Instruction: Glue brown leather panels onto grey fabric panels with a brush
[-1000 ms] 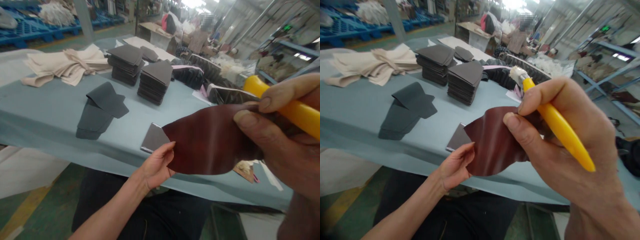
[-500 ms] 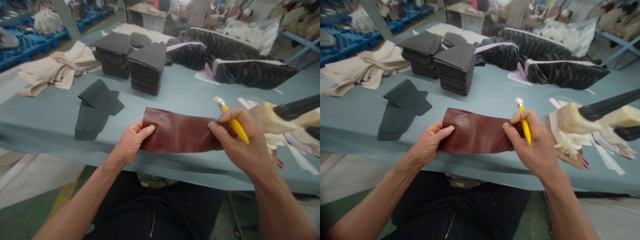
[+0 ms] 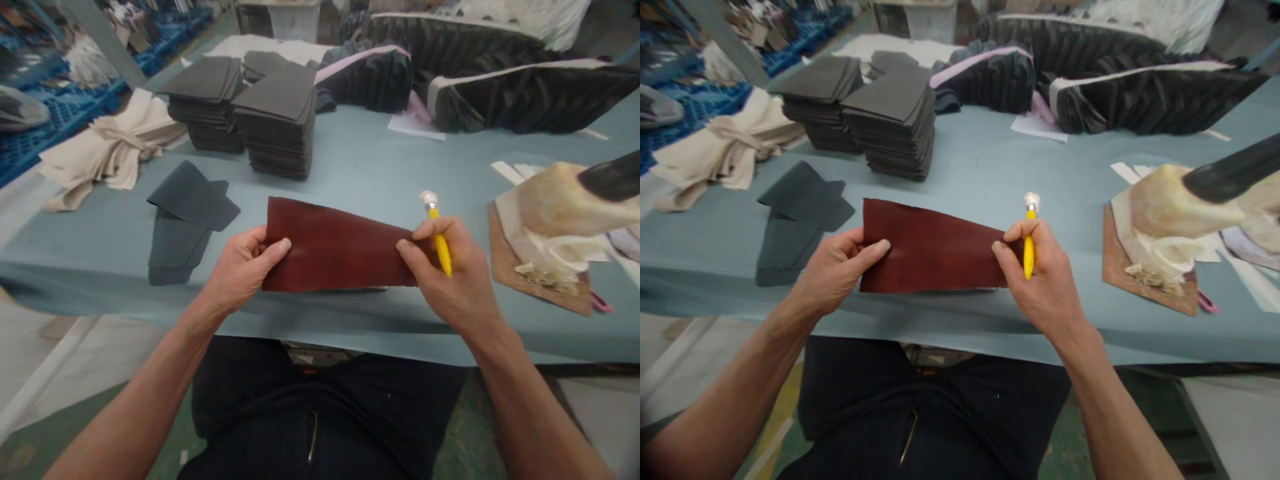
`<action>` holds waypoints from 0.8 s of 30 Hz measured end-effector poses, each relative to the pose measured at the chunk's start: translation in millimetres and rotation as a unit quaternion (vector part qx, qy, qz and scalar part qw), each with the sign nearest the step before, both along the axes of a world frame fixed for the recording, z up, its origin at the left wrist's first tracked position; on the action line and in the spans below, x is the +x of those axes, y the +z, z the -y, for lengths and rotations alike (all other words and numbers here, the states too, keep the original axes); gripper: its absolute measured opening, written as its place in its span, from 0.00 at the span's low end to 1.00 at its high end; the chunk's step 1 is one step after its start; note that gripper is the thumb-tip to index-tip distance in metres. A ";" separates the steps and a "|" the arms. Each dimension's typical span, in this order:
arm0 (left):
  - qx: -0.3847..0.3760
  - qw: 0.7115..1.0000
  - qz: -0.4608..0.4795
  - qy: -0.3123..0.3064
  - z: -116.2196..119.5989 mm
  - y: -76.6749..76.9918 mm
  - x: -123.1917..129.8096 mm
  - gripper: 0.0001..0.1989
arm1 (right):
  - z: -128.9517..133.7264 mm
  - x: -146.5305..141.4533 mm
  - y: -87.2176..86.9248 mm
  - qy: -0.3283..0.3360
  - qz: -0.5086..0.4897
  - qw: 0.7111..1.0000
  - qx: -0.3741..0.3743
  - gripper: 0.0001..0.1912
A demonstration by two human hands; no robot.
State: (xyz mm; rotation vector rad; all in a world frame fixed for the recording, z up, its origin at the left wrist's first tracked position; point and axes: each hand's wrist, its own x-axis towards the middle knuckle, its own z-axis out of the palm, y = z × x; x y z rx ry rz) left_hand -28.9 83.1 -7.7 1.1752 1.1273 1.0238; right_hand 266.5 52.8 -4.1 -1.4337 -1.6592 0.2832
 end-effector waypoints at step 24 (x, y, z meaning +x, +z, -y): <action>0.074 0.987 -0.138 -0.038 -42.4 -10.9 -13.4 0.22 | -20.9 -9.7 -32.8 -0.062 -0.037 0.996 0.044 0.14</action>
